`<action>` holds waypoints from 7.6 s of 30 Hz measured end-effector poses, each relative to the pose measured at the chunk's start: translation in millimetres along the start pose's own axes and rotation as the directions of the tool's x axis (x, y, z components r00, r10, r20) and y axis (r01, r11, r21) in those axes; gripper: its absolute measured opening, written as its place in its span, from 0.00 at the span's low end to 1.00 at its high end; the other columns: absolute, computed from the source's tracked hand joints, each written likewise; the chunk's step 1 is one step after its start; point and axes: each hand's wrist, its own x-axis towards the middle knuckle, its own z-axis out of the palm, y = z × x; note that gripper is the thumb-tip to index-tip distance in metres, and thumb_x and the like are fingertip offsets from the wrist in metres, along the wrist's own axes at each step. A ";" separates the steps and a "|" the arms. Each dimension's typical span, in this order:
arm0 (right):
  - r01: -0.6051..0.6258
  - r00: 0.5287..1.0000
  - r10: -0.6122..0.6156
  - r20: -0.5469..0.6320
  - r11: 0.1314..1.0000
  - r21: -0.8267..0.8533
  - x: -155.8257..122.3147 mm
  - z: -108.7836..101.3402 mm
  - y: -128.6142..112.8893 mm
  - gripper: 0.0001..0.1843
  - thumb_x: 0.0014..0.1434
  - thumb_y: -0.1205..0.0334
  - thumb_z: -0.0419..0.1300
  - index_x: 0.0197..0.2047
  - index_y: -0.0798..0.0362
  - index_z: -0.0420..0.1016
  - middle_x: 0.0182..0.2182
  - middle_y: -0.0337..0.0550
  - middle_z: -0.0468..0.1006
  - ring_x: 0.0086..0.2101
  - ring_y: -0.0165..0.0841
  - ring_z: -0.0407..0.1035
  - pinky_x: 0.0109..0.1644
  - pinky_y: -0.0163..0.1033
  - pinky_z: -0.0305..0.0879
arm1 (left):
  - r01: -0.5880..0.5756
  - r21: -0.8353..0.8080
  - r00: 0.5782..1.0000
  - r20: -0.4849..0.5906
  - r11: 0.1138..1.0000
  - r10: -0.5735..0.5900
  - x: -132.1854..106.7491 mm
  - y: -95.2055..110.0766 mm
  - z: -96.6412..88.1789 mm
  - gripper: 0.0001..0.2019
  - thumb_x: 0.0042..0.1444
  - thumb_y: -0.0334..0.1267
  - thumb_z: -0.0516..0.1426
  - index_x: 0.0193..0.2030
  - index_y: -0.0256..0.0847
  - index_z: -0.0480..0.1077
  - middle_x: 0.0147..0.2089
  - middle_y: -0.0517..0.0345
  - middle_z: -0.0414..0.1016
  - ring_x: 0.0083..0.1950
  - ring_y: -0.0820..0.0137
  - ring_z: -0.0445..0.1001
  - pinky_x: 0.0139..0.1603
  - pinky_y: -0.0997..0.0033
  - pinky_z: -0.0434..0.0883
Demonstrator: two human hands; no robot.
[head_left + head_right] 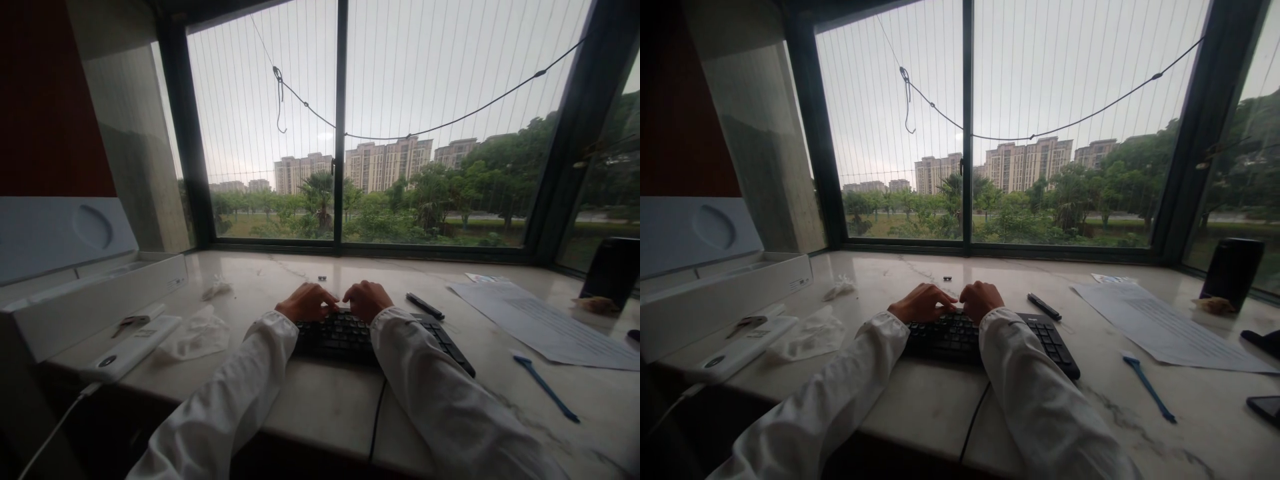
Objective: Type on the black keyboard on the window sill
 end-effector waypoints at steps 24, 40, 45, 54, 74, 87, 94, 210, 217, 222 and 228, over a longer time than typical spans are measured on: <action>-0.301 0.947 0.302 0.106 0.953 -0.027 2.6 13.9 23.5 0.18 0.54 0.61 0.52 0.44 0.55 0.76 0.42 0.57 0.76 0.41 0.42 0.72 0.39 0.42 0.66 | 0.611 0.249 0.792 -0.171 0.752 -0.586 -0.6 -33.5 6.9 0.18 0.57 0.47 0.47 0.43 0.47 0.76 0.42 0.47 0.76 0.45 0.58 0.73 0.44 0.61 0.68; -0.095 0.987 0.086 0.139 0.994 0.062 -2.2 7.4 -7.9 0.18 0.51 0.67 0.56 0.46 0.56 0.75 0.43 0.57 0.75 0.41 0.41 0.72 0.40 0.39 0.67 | 0.662 0.239 0.736 -0.024 0.711 -0.677 52.3 -79.8 13.3 0.18 0.56 0.50 0.49 0.47 0.47 0.73 0.49 0.50 0.74 0.51 0.61 0.70 0.50 0.65 0.65; -0.101 0.989 0.092 0.119 0.992 0.071 -1.7 8.2 -11.8 0.17 0.51 0.68 0.56 0.45 0.56 0.76 0.42 0.55 0.76 0.41 0.41 0.72 0.40 0.40 0.68 | 0.692 0.203 0.701 0.037 0.692 -0.712 86.1 -114.7 33.3 0.20 0.55 0.48 0.53 0.54 0.50 0.68 0.53 0.52 0.71 0.54 0.63 0.69 0.51 0.68 0.66; -0.139 0.987 0.129 0.100 0.985 0.103 -1.0 7.7 -18.3 0.17 0.49 0.67 0.58 0.43 0.56 0.77 0.41 0.54 0.77 0.41 0.40 0.72 0.40 0.41 0.69 | 0.607 0.134 0.787 0.039 0.783 -0.616 116.8 -125.4 71.3 0.16 0.53 0.43 0.56 0.50 0.53 0.69 0.50 0.57 0.73 0.49 0.65 0.71 0.48 0.69 0.66; -0.190 0.980 0.184 0.072 0.978 0.085 0.3 18.8 -10.4 0.18 0.50 0.65 0.56 0.45 0.55 0.76 0.42 0.56 0.76 0.41 0.40 0.72 0.40 0.40 0.67 | 0.347 -0.008 0.932 0.110 0.938 -0.344 77.2 -56.6 48.3 0.11 0.48 0.44 0.60 0.39 0.52 0.77 0.39 0.63 0.79 0.41 0.69 0.74 0.44 0.75 0.67; -0.242 0.970 0.236 0.064 0.965 0.101 3.9 18.2 -2.3 0.16 0.54 0.60 0.54 0.43 0.55 0.75 0.40 0.56 0.76 0.40 0.42 0.72 0.39 0.42 0.65 | 0.346 -0.019 0.917 -0.202 0.938 -0.343 54.5 -35.2 7.9 0.18 0.54 0.46 0.57 0.53 0.58 0.66 0.42 0.69 0.77 0.49 0.68 0.71 0.50 0.69 0.64; -0.336 0.937 0.349 -0.013 0.911 0.240 8.6 17.5 17.2 0.22 0.60 0.50 0.47 0.41 0.53 0.78 0.38 0.54 0.77 0.39 0.40 0.72 0.38 0.39 0.63 | 0.236 -0.033 0.946 -0.222 0.971 -0.238 35.2 5.7 21.5 0.22 0.54 0.46 0.58 0.56 0.58 0.63 0.43 0.68 0.77 0.48 0.68 0.73 0.48 0.69 0.65; -0.015 0.992 0.009 0.124 0.999 0.047 4.4 9.4 25.9 0.13 0.49 0.48 0.61 0.39 0.38 0.79 0.35 0.43 0.78 0.38 0.37 0.71 0.40 0.37 0.62 | -0.178 0.182 0.982 -0.035 0.967 0.187 12.8 16.2 6.0 0.11 0.54 0.41 0.53 0.34 0.49 0.77 0.38 0.63 0.76 0.34 0.72 0.73 0.34 0.74 0.62; -0.013 0.991 0.005 0.135 0.998 0.064 5.3 11.0 27.8 0.13 0.50 0.50 0.61 0.40 0.38 0.79 0.36 0.42 0.78 0.39 0.36 0.71 0.40 0.36 0.62 | -0.170 0.170 0.983 -0.041 0.971 0.179 11.5 15.9 5.6 0.11 0.54 0.41 0.53 0.37 0.51 0.77 0.38 0.63 0.76 0.34 0.72 0.73 0.33 0.74 0.62; -0.001 0.992 -0.008 0.127 0.998 0.064 6.5 13.8 29.8 0.13 0.50 0.49 0.61 0.40 0.37 0.79 0.35 0.42 0.78 0.38 0.36 0.71 0.39 0.36 0.62 | -0.163 0.182 0.984 -0.045 0.970 0.174 11.7 15.6 6.5 0.11 0.54 0.41 0.53 0.37 0.51 0.77 0.37 0.62 0.76 0.34 0.72 0.73 0.34 0.74 0.62; -0.005 0.992 -0.002 0.124 0.998 0.056 6.2 14.4 30.0 0.13 0.49 0.49 0.62 0.40 0.38 0.79 0.35 0.42 0.78 0.37 0.35 0.71 0.39 0.36 0.62 | -0.169 0.169 0.983 -0.048 0.971 0.180 11.4 16.8 5.8 0.11 0.53 0.41 0.53 0.33 0.49 0.77 0.36 0.63 0.76 0.33 0.72 0.73 0.32 0.74 0.62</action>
